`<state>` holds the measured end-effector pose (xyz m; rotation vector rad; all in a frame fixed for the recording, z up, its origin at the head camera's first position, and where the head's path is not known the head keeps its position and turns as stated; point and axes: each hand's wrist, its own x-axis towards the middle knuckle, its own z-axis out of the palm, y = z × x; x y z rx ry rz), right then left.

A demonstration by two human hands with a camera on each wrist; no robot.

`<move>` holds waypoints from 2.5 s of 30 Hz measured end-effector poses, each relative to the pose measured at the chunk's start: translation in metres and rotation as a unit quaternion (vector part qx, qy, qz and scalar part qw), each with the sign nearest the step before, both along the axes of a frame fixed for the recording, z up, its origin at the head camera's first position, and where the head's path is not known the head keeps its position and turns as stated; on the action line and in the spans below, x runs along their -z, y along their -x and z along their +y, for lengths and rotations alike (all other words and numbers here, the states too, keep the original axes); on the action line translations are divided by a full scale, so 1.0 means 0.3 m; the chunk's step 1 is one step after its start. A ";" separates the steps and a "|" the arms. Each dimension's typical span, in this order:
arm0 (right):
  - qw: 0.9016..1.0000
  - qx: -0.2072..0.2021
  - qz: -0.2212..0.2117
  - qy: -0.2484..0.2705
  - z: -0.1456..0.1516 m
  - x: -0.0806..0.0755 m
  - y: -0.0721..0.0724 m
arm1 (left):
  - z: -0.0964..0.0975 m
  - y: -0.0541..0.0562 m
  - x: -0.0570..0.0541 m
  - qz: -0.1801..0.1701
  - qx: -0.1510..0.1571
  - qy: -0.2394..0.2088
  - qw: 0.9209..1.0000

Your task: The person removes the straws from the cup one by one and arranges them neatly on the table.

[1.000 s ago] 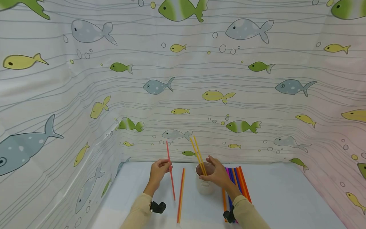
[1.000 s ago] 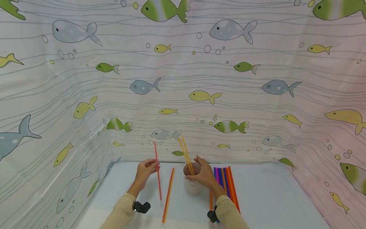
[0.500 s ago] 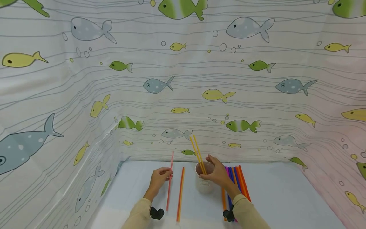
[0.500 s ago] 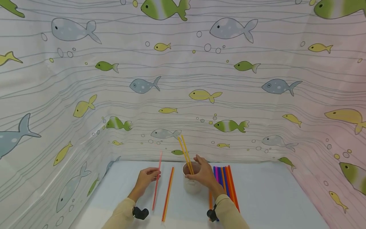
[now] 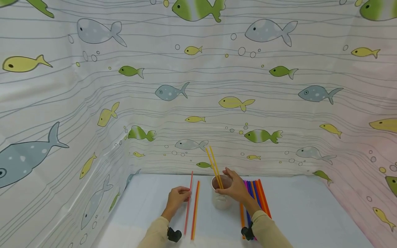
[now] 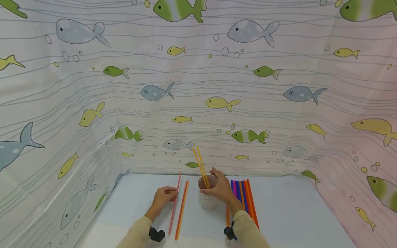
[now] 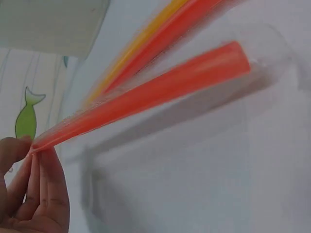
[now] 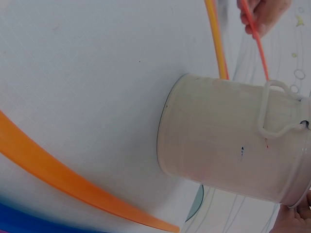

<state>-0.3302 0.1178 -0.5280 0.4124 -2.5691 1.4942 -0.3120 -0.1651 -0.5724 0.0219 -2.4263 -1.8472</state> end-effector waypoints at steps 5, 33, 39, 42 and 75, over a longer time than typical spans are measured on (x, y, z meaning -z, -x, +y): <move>1.000 -0.001 0.005 0.003 0.001 -0.001 -0.002 | 0.012 -0.010 0.008 -0.012 -0.007 0.025 1.000; 1.000 -0.015 0.003 0.013 0.005 -0.011 0.004 | 0.030 -0.005 0.039 -0.024 -0.009 0.026 0.999; 1.000 -0.015 0.004 0.016 0.003 -0.016 0.001 | 0.025 -0.006 0.039 -0.009 -0.013 0.032 0.999; 1.000 -0.014 0.003 0.013 0.002 -0.017 0.001 | 0.025 -0.005 0.033 -0.012 -0.022 0.042 0.999; 1.000 -0.005 0.008 0.014 0.001 -0.008 -0.007 | 0.255 0.097 -0.164 0.070 0.037 -0.028 0.996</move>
